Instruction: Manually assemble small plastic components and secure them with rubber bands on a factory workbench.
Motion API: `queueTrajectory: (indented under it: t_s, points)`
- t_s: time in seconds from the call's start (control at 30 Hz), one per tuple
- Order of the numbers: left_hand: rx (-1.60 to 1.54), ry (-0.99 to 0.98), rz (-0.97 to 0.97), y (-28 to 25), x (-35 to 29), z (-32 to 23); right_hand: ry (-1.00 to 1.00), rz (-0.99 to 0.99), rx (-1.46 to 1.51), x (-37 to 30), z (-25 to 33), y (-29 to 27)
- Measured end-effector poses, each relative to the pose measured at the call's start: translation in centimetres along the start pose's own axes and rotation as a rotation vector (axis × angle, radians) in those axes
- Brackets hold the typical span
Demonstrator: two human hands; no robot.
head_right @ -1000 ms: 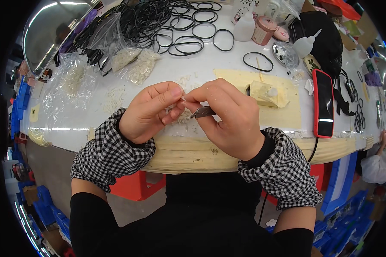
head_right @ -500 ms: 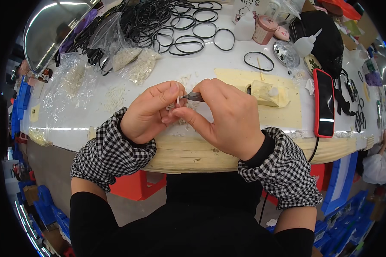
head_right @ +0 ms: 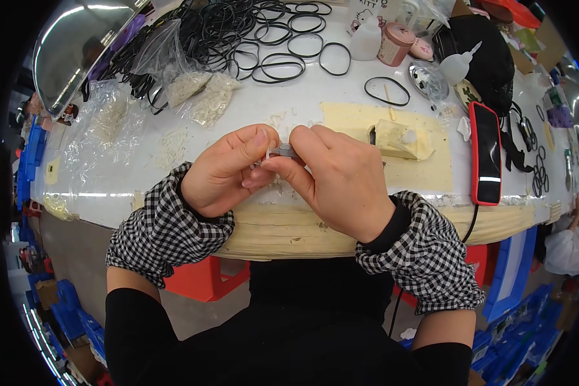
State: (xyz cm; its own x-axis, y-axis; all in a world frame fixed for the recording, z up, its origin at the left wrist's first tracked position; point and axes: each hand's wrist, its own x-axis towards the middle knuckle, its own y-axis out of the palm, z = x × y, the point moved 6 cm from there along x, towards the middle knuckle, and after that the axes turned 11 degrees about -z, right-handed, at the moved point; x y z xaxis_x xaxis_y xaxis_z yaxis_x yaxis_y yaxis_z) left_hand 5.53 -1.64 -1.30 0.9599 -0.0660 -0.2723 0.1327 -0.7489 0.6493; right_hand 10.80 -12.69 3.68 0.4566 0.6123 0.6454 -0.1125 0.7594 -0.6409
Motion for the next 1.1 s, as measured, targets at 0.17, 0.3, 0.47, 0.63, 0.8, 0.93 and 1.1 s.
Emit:
queueTrajectory:
  t_s: [0.17, 0.3, 0.47, 0.63, 0.8, 0.93, 1.1]
  points:
    - [0.003, 0.002, 0.004, -0.1, 0.0, 0.0, -0.003, 0.022, -0.016, -0.1, 0.1, -0.1]
    - [0.013, 0.002, -0.008, -0.1, -0.1, 0.0, 0.0, -0.02, 0.003, 0.0, 0.1, -0.1]
    - [0.016, 0.008, -0.006, 0.0, -0.2, -0.1, -0.008, -0.007, -0.01, 0.0, 0.1, -0.1]
    - [0.112, 0.019, -0.074, 0.3, -0.2, -0.4, -0.015, 0.017, -0.023, -0.1, 0.0, -0.2]
    - [0.09, 0.043, -0.252, -0.6, -0.2, -0.9, 0.177, -0.048, 0.078, 0.7, -1.4, -1.2]
    - [0.059, 0.061, -0.356, -2.0, 0.1, -0.9, 0.171, 0.018, 0.017, 0.1, -2.5, -1.3]
    - [0.004, 0.083, -0.374, -2.4, 0.1, -0.8, 0.187, 0.184, -0.051, -0.5, -2.3, -0.2]
